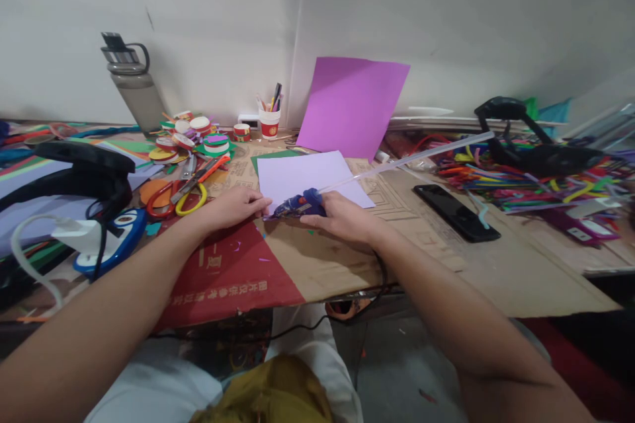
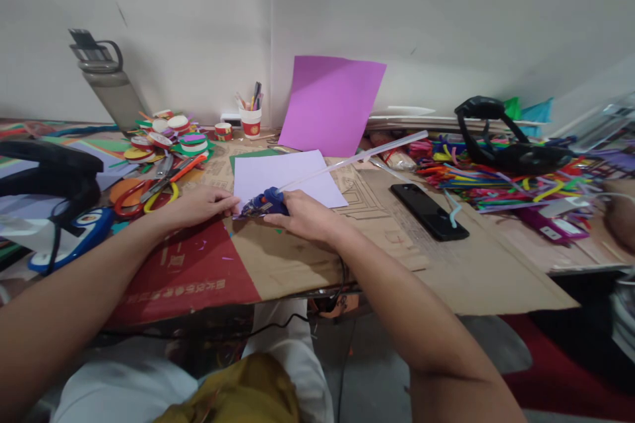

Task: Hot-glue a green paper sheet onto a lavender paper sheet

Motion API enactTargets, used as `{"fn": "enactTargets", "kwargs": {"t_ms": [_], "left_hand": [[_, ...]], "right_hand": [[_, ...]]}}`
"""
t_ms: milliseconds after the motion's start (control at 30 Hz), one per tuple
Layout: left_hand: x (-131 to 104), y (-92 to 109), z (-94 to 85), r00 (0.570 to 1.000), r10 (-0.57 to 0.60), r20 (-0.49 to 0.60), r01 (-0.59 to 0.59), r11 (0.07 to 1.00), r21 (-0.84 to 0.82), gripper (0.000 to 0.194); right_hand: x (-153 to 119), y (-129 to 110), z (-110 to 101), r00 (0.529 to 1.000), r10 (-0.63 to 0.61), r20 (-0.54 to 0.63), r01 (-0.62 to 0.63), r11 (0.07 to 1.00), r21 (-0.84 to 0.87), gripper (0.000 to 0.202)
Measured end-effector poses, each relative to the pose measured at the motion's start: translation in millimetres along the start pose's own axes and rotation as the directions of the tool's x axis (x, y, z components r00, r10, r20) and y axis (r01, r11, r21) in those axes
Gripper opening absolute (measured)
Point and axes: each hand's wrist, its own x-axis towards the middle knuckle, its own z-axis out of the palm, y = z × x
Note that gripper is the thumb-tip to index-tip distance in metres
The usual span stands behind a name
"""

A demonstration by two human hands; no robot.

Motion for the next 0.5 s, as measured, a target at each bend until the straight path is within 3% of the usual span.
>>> {"fn": "enactTargets", "kwargs": {"t_ms": [267, 500], "left_hand": [[-1, -1, -0.6, 1.0, -0.003, -0.004, 0.003, 1.0, -0.006, 0.05], [-2, -3, -0.6, 0.998, 0.056, -0.026, -0.056, 0.998, 0.002, 0.05]], "right_hand": [[-5, 9, -4, 0.997, 0.064, -0.033, -0.067, 0.996, -0.066, 0.024], [-7, 11, -11, 1.0, 0.017, 0.008, -0.018, 0.994, 0.105, 0.023]]}}
